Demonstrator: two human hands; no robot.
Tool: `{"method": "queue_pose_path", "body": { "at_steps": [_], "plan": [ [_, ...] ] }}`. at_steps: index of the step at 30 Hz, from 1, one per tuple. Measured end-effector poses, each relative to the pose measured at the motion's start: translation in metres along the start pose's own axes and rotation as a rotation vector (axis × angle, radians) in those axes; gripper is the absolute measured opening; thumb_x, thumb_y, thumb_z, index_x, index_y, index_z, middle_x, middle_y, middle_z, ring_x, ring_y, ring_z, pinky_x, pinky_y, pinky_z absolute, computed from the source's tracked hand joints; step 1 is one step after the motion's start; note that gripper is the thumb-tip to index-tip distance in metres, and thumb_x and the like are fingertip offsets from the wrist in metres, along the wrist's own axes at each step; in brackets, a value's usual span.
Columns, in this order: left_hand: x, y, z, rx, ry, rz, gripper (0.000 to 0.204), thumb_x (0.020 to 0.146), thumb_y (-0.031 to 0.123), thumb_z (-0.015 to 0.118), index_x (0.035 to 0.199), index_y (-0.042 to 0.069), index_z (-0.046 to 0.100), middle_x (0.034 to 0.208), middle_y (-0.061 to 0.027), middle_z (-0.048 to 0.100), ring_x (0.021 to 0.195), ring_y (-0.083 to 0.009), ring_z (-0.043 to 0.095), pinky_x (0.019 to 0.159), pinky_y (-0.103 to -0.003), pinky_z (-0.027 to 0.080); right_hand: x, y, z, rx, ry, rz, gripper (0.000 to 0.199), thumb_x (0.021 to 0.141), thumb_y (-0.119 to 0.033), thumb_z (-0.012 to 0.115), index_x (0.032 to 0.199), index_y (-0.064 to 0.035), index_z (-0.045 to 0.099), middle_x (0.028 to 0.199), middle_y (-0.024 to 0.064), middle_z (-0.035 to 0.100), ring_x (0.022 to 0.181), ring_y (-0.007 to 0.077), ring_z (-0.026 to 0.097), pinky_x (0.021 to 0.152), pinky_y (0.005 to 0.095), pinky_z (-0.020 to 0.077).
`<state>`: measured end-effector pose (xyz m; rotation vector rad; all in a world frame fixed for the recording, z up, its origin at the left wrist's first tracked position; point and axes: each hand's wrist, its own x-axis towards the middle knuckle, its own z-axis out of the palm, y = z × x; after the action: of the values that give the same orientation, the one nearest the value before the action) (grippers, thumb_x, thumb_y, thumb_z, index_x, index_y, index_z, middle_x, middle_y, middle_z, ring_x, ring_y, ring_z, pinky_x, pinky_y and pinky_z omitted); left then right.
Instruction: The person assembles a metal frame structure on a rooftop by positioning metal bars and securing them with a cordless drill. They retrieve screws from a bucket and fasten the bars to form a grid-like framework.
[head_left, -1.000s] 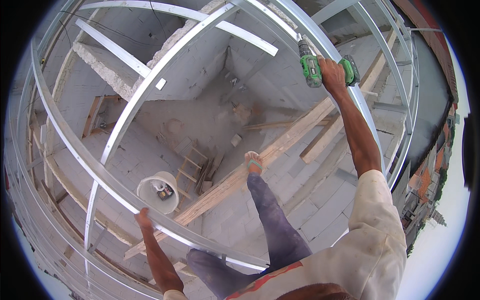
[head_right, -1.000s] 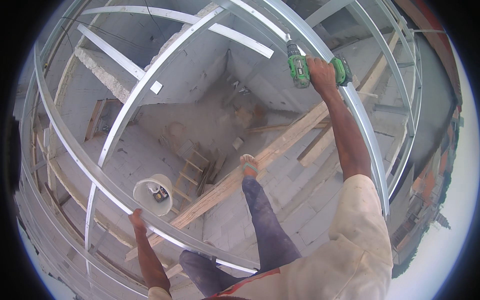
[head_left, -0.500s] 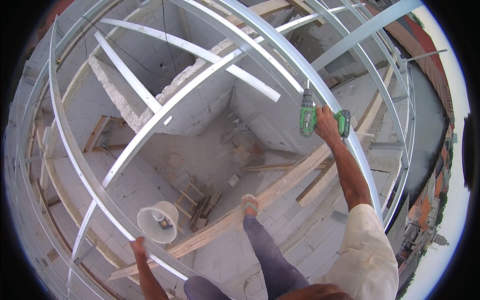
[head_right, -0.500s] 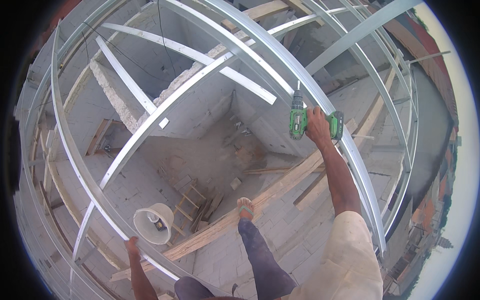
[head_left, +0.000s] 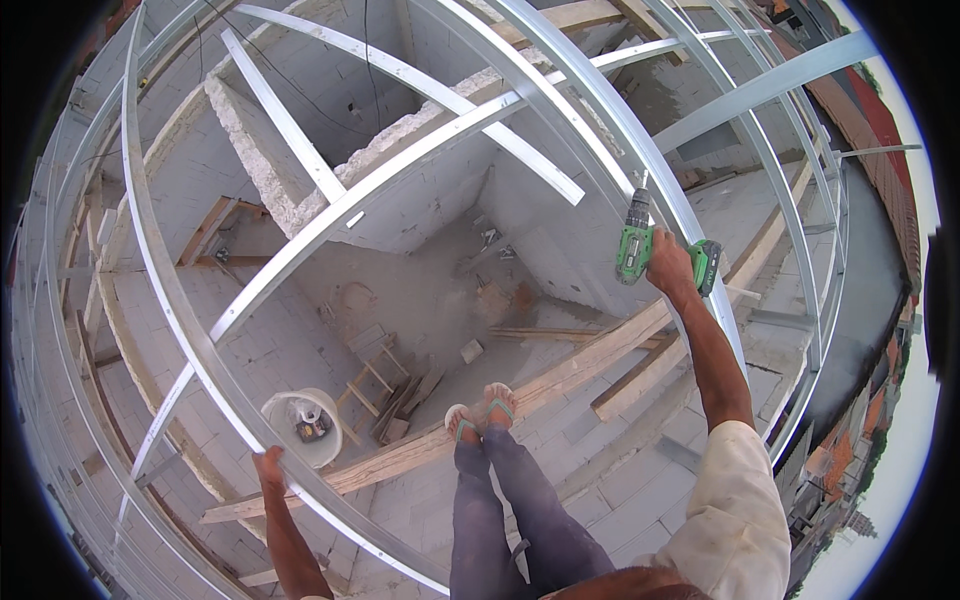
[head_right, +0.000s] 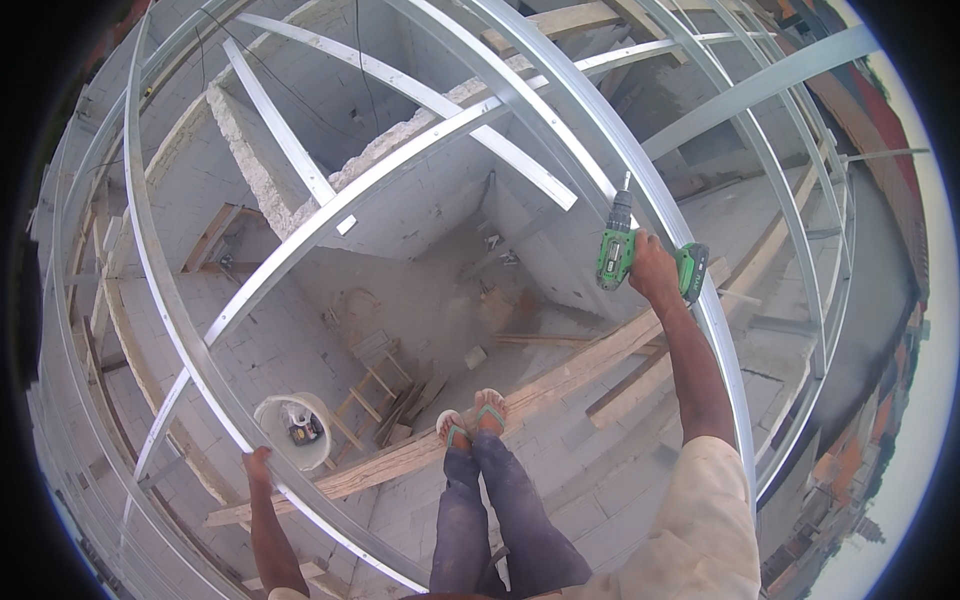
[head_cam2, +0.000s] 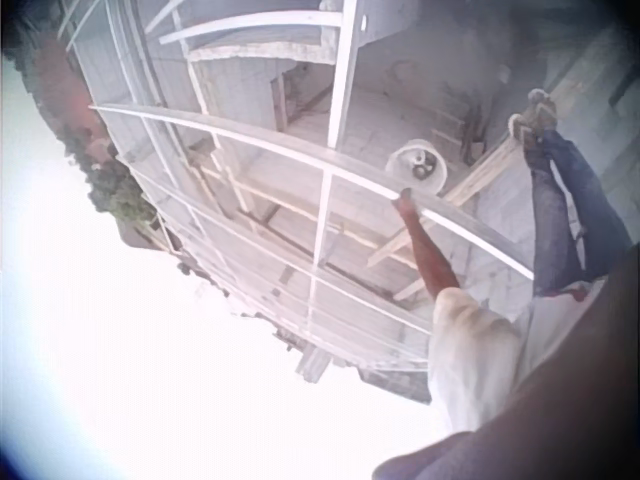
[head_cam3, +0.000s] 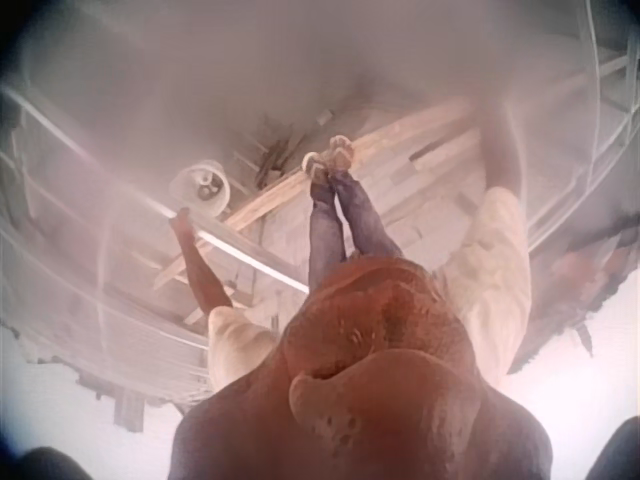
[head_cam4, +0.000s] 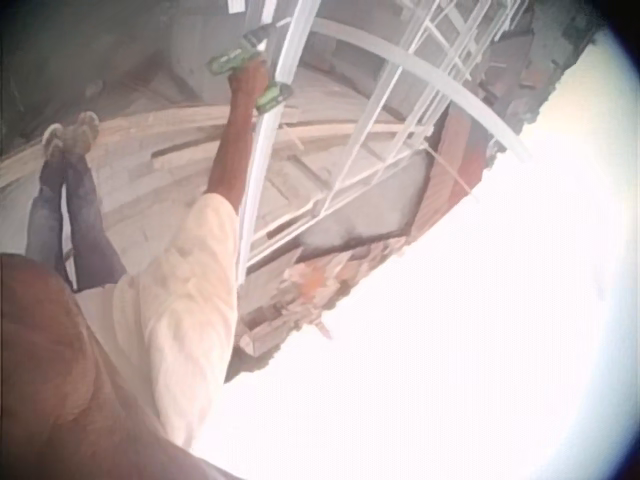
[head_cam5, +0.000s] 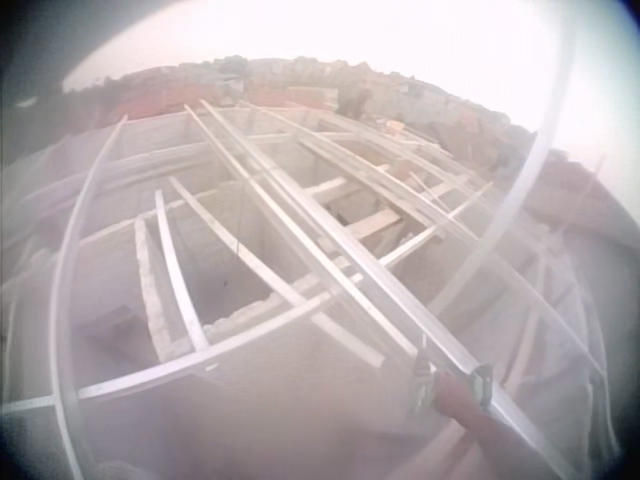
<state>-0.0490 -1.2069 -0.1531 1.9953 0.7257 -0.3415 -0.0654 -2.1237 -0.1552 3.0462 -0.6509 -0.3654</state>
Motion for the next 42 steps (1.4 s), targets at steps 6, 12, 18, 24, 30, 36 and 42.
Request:
{"method": "queue_pose_path", "body": {
  "at_steps": [6, 12, 18, 24, 30, 36, 42],
  "plan": [
    [-0.001, -0.001, -0.002, -0.028, -0.060, -0.042, 0.030, 0.076, 0.020, 0.066, 0.097, -0.003, 0.066, 0.083, -0.0041, 0.063, 0.072, -0.0191, 0.058, 0.067, -0.036, 0.048, 0.002, -0.001, -0.006, 0.019, -0.041, -0.030, 0.062, 0.074, 0.001, 0.073, 0.129, -0.0008, 0.044, 0.112, 0.0271, 0.062, 0.095, 0.0499, 0.067, 0.080, 0.0564, 0.0570],
    [-0.002, -0.009, 0.008, -0.013, 0.078, -0.034, 0.032, 0.082, 0.021, 0.065, 0.099, -0.005, 0.068, 0.097, -0.0100, 0.067, 0.086, -0.0213, 0.062, 0.078, -0.038, 0.049, 0.004, 0.008, -0.001, -0.003, -0.032, -0.039, 0.059, 0.074, 0.001, 0.072, 0.126, -0.0013, 0.045, 0.110, 0.0268, 0.062, 0.093, 0.0494, 0.068, 0.078, 0.0558, 0.0575],
    [-0.016, 0.009, 0.008, -0.286, -0.082, 0.017, 0.067, 0.101, 0.053, 0.058, 0.129, -0.008, 0.062, 0.114, -0.0110, 0.065, 0.099, -0.0202, 0.060, 0.080, -0.036, 0.051, 0.006, 0.009, 0.001, -0.005, 0.013, -0.061, 0.064, 0.070, 0.001, 0.074, 0.127, 0.0006, 0.045, 0.109, 0.0265, 0.062, 0.091, 0.0483, 0.069, 0.077, 0.0543, 0.0590],
    [-0.034, 0.003, -0.079, 0.013, 0.131, -0.143, 0.075, 0.101, 0.063, 0.055, 0.129, -0.007, 0.063, 0.107, -0.0079, 0.061, 0.088, -0.0171, 0.054, 0.082, -0.033, 0.044, 0.004, 0.011, 0.003, 0.004, 0.022, -0.069, 0.069, 0.068, -0.001, 0.078, 0.129, 0.0010, 0.045, 0.112, 0.0259, 0.061, 0.092, 0.0473, 0.069, 0.077, 0.0529, 0.0596],
    [-0.094, 0.094, -0.120, 0.314, 0.240, 0.140, 0.064, 0.102, 0.055, 0.059, 0.118, -0.007, 0.071, 0.097, -0.0065, 0.069, 0.088, -0.0167, 0.058, 0.085, -0.036, 0.046, 0.002, 0.017, -0.003, 0.021, 0.062, -0.110, 0.069, 0.070, -0.001, 0.078, 0.132, 0.0025, 0.047, 0.110, 0.0224, 0.063, 0.091, 0.0412, 0.071, 0.074, 0.0478, 0.0599],
    [-0.149, 0.189, -0.192, 0.310, 0.447, 0.088, 0.050, 0.102, 0.046, 0.064, 0.108, -0.003, 0.074, 0.080, -0.0027, 0.070, 0.070, -0.0102, 0.060, 0.064, -0.030, 0.048, 0.005, 0.020, 0.010, 0.082, 0.065, -0.126, 0.067, 0.071, 0.000, 0.075, 0.132, 0.0039, 0.047, 0.110, 0.0231, 0.063, 0.091, 0.0396, 0.072, 0.073, 0.0460, 0.0600],
    [-0.226, 0.344, -0.149, 0.307, 0.505, 0.124, 0.036, 0.101, 0.042, 0.066, 0.093, 0.007, 0.072, 0.061, 0.0098, 0.039, 0.045, -0.0003, 0.029, 0.038, -0.022, 0.019, 0.010, 0.033, 0.022, 0.086, 0.071, -0.149, 0.061, 0.080, -0.004, 0.070, 0.133, 0.0090, 0.045, 0.113, 0.0264, 0.060, 0.094, 0.0375, 0.071, 0.076, 0.0406, 0.0610]
  ]
}}
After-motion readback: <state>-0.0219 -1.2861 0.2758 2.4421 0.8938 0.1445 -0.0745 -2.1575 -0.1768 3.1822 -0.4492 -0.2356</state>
